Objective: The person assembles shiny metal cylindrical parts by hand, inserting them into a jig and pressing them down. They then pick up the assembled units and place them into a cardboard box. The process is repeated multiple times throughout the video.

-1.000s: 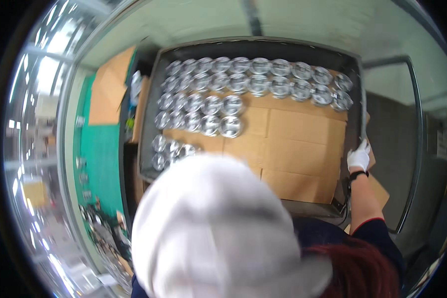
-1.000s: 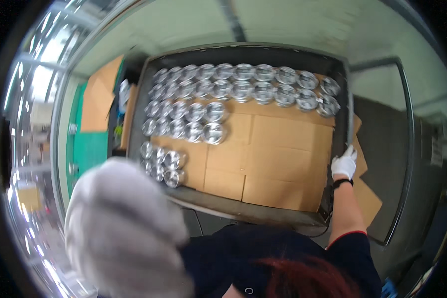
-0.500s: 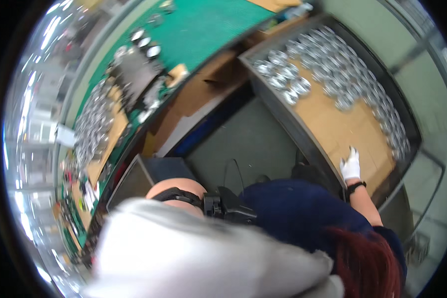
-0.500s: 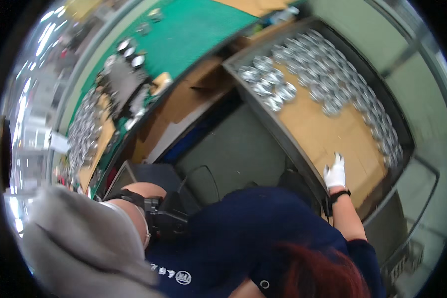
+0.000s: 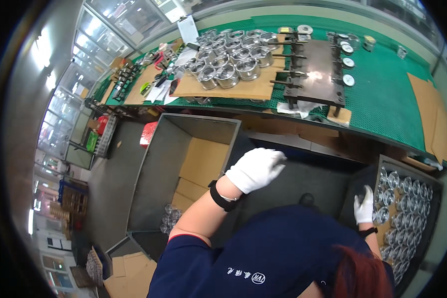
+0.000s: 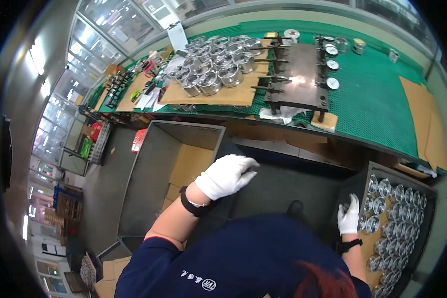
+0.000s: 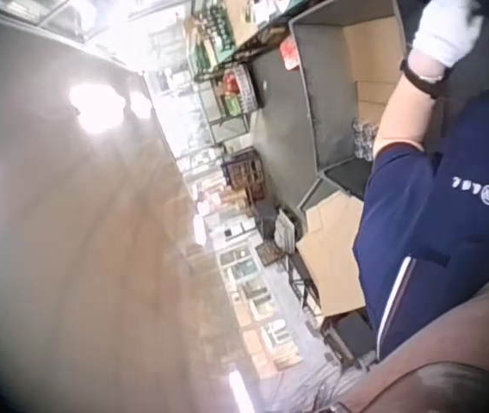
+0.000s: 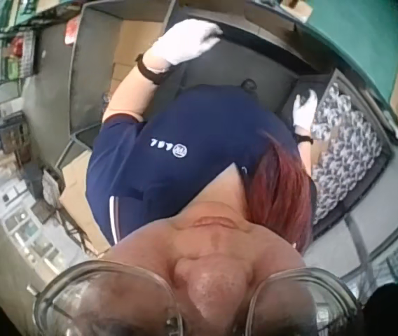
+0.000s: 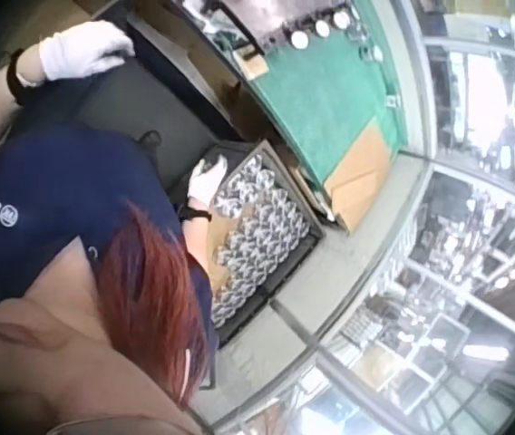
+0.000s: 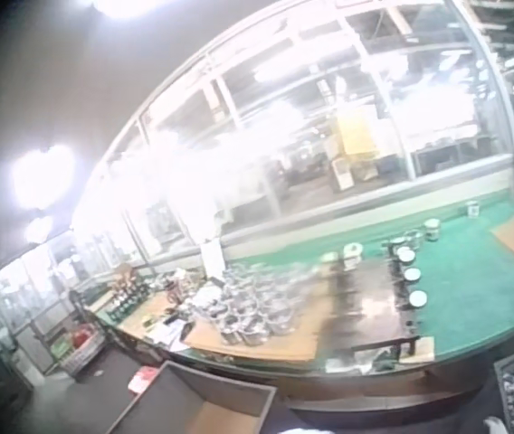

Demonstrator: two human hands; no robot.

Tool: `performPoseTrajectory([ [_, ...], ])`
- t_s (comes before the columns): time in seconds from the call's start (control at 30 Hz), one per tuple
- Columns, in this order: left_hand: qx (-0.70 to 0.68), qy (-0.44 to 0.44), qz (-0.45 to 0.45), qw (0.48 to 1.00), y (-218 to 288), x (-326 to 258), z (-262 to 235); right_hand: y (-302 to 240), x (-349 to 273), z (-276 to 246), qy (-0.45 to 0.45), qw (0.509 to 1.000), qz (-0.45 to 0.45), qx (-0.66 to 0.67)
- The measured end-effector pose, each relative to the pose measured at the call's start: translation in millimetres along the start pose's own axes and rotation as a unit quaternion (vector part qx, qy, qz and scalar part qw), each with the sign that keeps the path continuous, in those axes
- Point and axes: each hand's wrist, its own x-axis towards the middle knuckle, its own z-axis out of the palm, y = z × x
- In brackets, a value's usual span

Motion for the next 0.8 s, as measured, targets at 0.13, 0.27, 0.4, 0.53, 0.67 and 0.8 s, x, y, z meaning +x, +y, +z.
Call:
performPoseTrajectory([
  [0.13,0.061,-0.015,-0.164,0.984,-72,-2,5,-55,111,21,-0.048,0.991,-0.029,0.121],
  [0.27,0.096,0.024,-0.265,0.959,-130,18,7,-91,172,27,-0.096,0.984,-0.064,0.138],
  [0.4,0.152,0.158,-0.236,0.947,-188,48,9,-106,205,35,-0.150,0.975,-0.065,0.148],
  [0.53,0.241,0.255,-0.234,0.907,-265,114,-3,-165,238,13,-0.180,0.730,0.345,0.562],
  [0.67,0.204,0.281,-0.244,0.906,-318,193,-35,-154,265,10,-0.113,0.618,0.434,0.646],
  [0.8,0.167,0.206,-0.279,0.923,-372,220,-39,-175,298,11,-0.128,0.689,0.391,0.596],
])
